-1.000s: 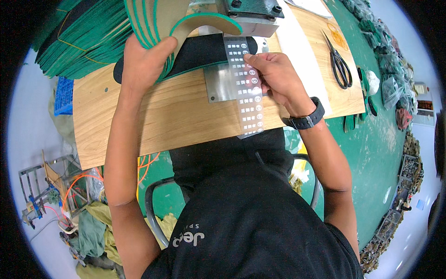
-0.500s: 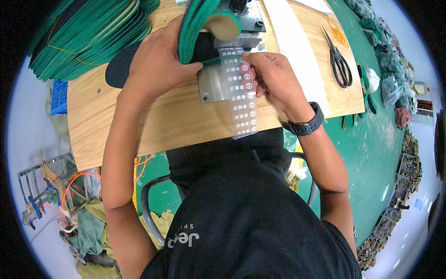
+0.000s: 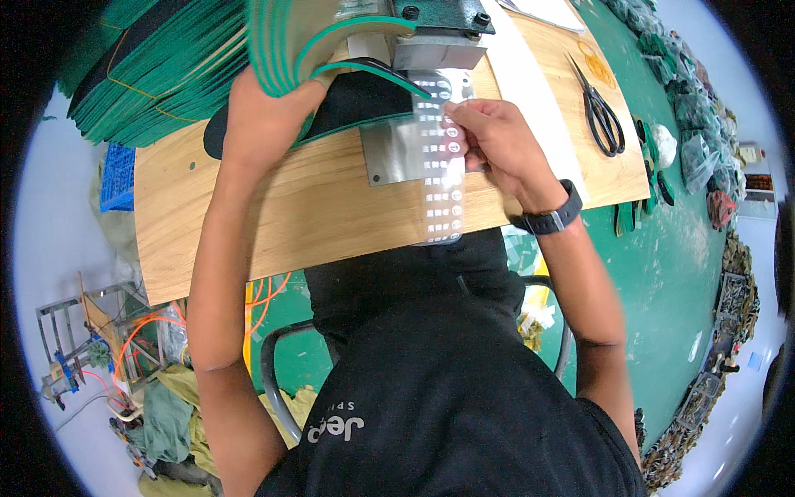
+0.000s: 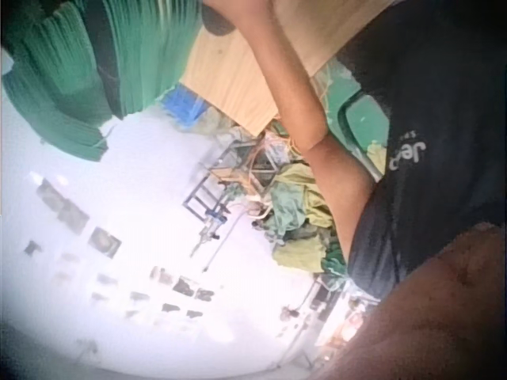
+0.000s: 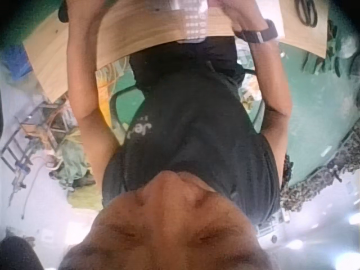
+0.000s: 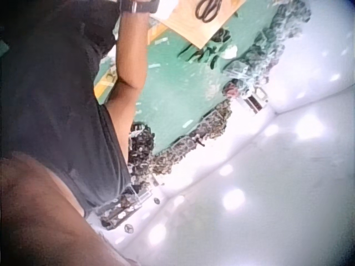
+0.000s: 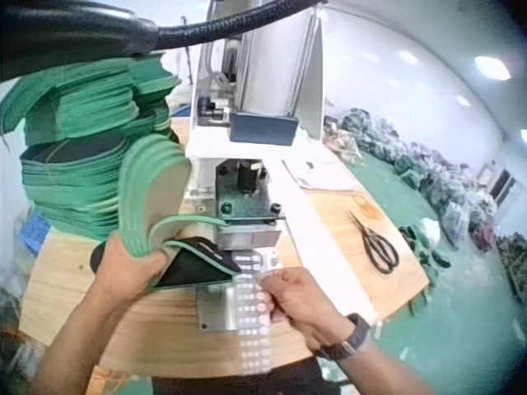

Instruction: The person cuts small circular stickers from a sheet using shears, picks up individual insoles from a stack, applies the stickers to the heel area of the insoles, and then secures stacks of finished insoles with rubber bands.

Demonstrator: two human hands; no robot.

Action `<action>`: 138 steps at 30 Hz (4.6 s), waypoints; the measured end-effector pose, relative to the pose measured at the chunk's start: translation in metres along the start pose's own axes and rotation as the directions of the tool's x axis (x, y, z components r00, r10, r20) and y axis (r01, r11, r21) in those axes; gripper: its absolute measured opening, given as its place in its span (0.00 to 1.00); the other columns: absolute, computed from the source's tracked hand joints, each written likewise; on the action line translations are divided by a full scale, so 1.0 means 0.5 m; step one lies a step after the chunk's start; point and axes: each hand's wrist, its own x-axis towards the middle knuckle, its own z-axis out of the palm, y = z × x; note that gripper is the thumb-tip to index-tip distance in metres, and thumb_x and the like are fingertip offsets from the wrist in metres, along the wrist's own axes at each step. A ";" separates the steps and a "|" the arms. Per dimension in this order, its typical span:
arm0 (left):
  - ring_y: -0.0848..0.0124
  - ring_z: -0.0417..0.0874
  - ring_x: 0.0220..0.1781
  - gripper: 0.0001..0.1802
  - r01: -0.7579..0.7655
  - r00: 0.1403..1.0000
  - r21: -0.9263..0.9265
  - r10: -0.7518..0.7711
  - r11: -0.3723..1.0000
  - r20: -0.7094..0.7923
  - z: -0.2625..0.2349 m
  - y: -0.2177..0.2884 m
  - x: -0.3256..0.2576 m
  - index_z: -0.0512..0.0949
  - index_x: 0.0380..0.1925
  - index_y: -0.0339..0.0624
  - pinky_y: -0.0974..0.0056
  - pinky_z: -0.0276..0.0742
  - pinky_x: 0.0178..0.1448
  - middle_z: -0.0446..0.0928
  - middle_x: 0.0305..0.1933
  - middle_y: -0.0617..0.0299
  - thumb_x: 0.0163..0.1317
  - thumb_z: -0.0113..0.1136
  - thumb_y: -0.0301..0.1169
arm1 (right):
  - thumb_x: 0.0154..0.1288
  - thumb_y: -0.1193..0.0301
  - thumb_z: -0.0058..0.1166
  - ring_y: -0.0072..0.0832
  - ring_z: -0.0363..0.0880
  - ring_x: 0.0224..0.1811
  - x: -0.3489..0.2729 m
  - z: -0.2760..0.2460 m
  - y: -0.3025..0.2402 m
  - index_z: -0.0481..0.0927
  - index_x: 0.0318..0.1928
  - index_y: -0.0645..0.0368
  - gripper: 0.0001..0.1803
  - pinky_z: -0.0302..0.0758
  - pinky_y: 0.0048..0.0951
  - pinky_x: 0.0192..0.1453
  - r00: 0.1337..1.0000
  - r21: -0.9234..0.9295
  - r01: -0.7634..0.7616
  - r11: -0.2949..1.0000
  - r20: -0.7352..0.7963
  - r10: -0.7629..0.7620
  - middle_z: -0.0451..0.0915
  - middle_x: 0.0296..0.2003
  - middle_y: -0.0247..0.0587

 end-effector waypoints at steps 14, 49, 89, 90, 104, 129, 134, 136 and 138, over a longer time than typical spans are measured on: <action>0.79 0.72 0.25 0.07 -0.003 0.999 0.019 0.003 1.000 -0.036 -0.008 0.000 0.002 0.76 0.24 0.35 0.69 0.71 0.33 0.75 0.22 0.65 0.46 0.59 0.28 | 0.66 0.66 0.54 0.13 0.71 0.11 0.023 0.006 -0.014 0.79 0.26 0.60 0.13 0.64 0.11 0.12 0.994 -0.121 -0.110 0.987 -0.001 0.111 0.77 0.15 0.32; 0.78 0.75 0.30 0.10 -0.068 0.997 -0.015 0.067 0.998 -0.044 -0.027 -0.021 -0.002 0.79 0.31 0.36 0.69 0.72 0.37 0.78 0.27 0.65 0.51 0.61 0.30 | 0.69 0.67 0.48 0.15 0.73 0.15 0.009 0.003 -0.015 0.76 0.27 0.61 0.14 0.67 0.13 0.17 0.998 -0.131 -0.054 0.990 0.037 0.059 0.77 0.20 0.33; 0.48 0.77 0.48 0.41 -0.170 0.980 0.469 0.098 0.867 0.174 0.015 0.005 -0.015 0.66 0.58 0.40 0.55 0.72 0.54 0.76 0.45 0.42 0.40 0.67 0.39 | 0.68 0.65 0.49 0.18 0.73 0.12 0.002 0.014 -0.009 0.76 0.24 0.61 0.17 0.66 0.15 0.13 0.994 -0.106 -0.102 0.989 0.023 0.105 0.74 0.15 0.33; 0.49 0.77 0.48 0.42 -0.235 0.968 0.526 0.145 0.818 0.207 0.021 0.001 -0.010 0.66 0.59 0.39 0.55 0.71 0.54 0.76 0.45 0.41 0.40 0.67 0.39 | 0.68 0.66 0.49 0.18 0.73 0.12 0.000 0.014 -0.011 0.76 0.24 0.61 0.17 0.66 0.15 0.13 0.995 -0.098 -0.094 0.991 0.028 0.097 0.74 0.15 0.33; 0.59 0.80 0.33 0.27 -0.126 0.981 0.428 0.047 0.895 0.190 0.005 0.015 0.003 0.77 0.46 0.37 0.61 0.75 0.43 0.80 0.32 0.51 0.43 0.65 0.36 | 0.67 0.68 0.48 0.19 0.72 0.14 -0.017 -0.030 0.012 0.74 0.27 0.62 0.13 0.63 0.17 0.15 1.000 0.087 0.000 0.996 0.010 -0.001 0.75 0.19 0.35; 0.80 0.74 0.28 0.11 0.000 0.995 0.065 0.007 0.998 -0.103 -0.018 0.001 -0.018 0.80 0.31 0.36 0.71 0.72 0.37 0.79 0.27 0.66 0.51 0.64 0.32 | 0.67 0.65 0.52 0.16 0.72 0.10 0.032 0.016 -0.020 0.77 0.23 0.60 0.17 0.59 0.14 0.10 0.990 -0.356 -0.097 0.930 0.063 0.127 0.78 0.15 0.36; 0.76 0.76 0.33 0.20 -0.022 0.995 0.112 0.032 0.993 -0.090 -0.006 -0.010 -0.017 0.78 0.42 0.37 0.69 0.73 0.41 0.80 0.32 0.60 0.49 0.66 0.34 | 0.66 0.64 0.53 0.17 0.72 0.10 0.026 0.012 -0.021 0.77 0.22 0.60 0.17 0.59 0.14 0.11 0.991 -0.341 -0.099 0.935 0.054 0.125 0.78 0.15 0.36; 0.72 0.79 0.36 0.27 -0.045 0.998 0.228 0.056 0.973 -0.042 -0.002 -0.009 -0.016 0.75 0.49 0.37 0.67 0.75 0.44 0.80 0.36 0.55 0.47 0.67 0.36 | 0.66 0.63 0.52 0.17 0.72 0.10 0.024 0.013 -0.022 0.77 0.23 0.59 0.17 0.59 0.14 0.11 0.992 -0.327 -0.090 0.941 0.054 0.114 0.78 0.15 0.37; 0.56 0.80 0.45 0.42 -0.155 0.988 0.442 0.137 0.884 0.074 0.001 -0.015 -0.006 0.67 0.58 0.37 0.60 0.73 0.54 0.78 0.43 0.46 0.41 0.70 0.39 | 0.67 0.63 0.52 0.17 0.72 0.10 0.025 0.012 -0.019 0.77 0.23 0.59 0.17 0.59 0.14 0.11 0.992 -0.301 -0.090 0.949 0.055 0.112 0.78 0.15 0.37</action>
